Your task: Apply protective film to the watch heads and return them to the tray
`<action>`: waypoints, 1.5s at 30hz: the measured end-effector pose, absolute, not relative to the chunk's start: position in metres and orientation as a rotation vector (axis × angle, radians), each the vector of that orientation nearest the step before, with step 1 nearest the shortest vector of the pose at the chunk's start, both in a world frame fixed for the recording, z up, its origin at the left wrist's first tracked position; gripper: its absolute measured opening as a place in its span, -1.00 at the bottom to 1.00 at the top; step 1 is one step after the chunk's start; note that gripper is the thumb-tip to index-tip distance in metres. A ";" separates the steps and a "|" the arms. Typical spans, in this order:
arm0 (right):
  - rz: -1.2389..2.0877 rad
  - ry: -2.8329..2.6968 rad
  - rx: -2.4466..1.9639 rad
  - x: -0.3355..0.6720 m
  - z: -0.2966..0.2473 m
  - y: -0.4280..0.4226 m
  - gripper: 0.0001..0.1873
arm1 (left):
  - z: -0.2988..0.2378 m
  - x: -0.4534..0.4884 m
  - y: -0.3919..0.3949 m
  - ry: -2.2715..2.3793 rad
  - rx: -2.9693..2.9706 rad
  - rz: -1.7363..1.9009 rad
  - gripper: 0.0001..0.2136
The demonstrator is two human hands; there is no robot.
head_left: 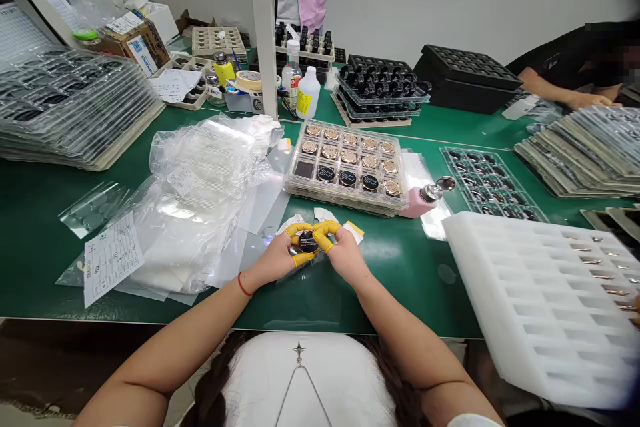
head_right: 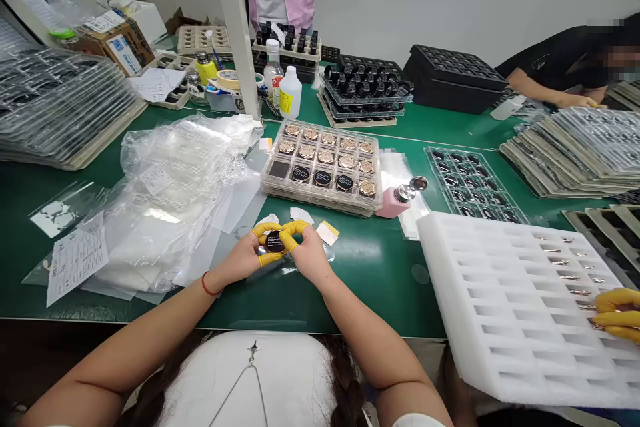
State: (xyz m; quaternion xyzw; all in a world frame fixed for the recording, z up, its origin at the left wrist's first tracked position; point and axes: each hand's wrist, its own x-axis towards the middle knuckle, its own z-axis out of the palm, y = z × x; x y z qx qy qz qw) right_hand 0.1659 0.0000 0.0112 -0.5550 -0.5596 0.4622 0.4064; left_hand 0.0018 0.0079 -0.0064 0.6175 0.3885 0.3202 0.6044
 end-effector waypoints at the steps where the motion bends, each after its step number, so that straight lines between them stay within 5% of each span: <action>1: 1.158 -1.418 -1.408 0.166 0.011 0.000 -0.88 | -0.006 0.002 0.008 0.903 1.429 0.740 -0.56; 8: 0.993 -1.546 -1.469 0.163 0.009 -0.003 -0.88 | -0.007 0.002 0.009 0.902 1.412 0.738 -0.56; 16: 0.150 -2.047 -2.083 0.214 0.008 0.004 -0.71 | -0.015 0.004 0.010 0.902 1.261 0.722 -0.53; 21: 0.381 -1.942 -2.377 0.242 -0.012 0.003 -0.76 | -0.019 0.009 0.009 0.867 1.177 0.632 -0.50; 29: 0.454 -2.052 -1.518 0.194 0.007 -0.023 -0.77 | -0.022 0.011 0.008 0.825 1.190 0.641 -0.52; 45: 0.292 -2.285 -1.609 0.182 0.005 0.004 -0.66 | -0.018 0.011 0.011 0.848 1.323 0.652 -0.49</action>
